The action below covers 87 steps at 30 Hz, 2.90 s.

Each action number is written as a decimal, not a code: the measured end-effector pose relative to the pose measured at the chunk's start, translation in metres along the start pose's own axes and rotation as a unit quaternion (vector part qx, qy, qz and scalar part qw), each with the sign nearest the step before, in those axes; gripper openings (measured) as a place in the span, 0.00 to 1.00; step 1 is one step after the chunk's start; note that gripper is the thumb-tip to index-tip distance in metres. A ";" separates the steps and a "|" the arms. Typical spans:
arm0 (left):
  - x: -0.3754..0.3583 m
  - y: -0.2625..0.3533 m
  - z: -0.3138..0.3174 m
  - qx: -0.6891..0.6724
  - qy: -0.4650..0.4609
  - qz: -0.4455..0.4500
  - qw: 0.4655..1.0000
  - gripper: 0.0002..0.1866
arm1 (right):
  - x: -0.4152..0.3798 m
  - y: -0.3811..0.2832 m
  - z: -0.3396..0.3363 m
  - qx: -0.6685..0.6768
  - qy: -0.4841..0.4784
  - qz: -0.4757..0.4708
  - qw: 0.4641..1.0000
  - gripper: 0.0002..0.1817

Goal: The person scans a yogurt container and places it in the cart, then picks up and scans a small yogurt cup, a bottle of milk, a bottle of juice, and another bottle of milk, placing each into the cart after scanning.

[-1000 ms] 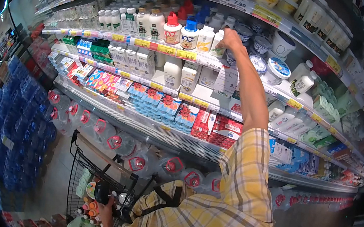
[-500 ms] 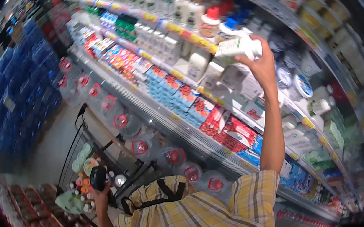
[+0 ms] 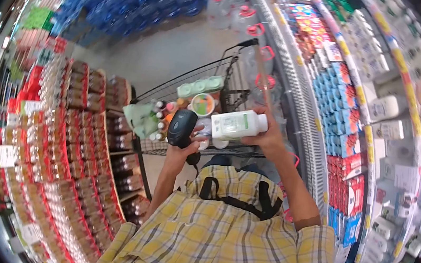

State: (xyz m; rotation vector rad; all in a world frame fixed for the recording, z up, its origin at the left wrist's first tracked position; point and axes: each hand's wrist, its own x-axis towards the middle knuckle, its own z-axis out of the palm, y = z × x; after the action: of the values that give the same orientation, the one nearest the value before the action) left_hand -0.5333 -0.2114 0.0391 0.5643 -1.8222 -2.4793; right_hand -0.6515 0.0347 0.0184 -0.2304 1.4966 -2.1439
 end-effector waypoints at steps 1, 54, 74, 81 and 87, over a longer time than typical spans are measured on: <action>-0.002 0.001 -0.008 -0.017 0.017 -0.005 1.000 0.31 | 0.006 0.012 0.013 0.001 -0.024 -0.007 1.000 0.41; -0.011 0.009 -0.099 0.132 0.086 -0.124 0.980 0.07 | 0.072 0.117 0.118 -0.309 0.001 -0.223 0.924 0.33; -0.057 -0.014 -0.155 0.222 0.193 -0.146 0.945 0.12 | 0.107 0.210 0.046 -0.597 0.080 0.260 0.755 0.41; -0.064 -0.010 -0.158 0.233 0.192 -0.165 0.939 0.12 | 0.112 0.266 0.067 -0.629 0.077 0.335 0.697 0.39; -0.076 -0.009 -0.164 0.244 0.205 -0.199 0.927 0.12 | 0.106 0.299 0.047 -0.602 0.098 0.355 0.709 0.39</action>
State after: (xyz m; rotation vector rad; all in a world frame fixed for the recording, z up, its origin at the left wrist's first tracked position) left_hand -0.4128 -0.3428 0.0099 1.4782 -2.2996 -1.8374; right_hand -0.6296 -0.1352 -0.2521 0.1516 2.3791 -0.3755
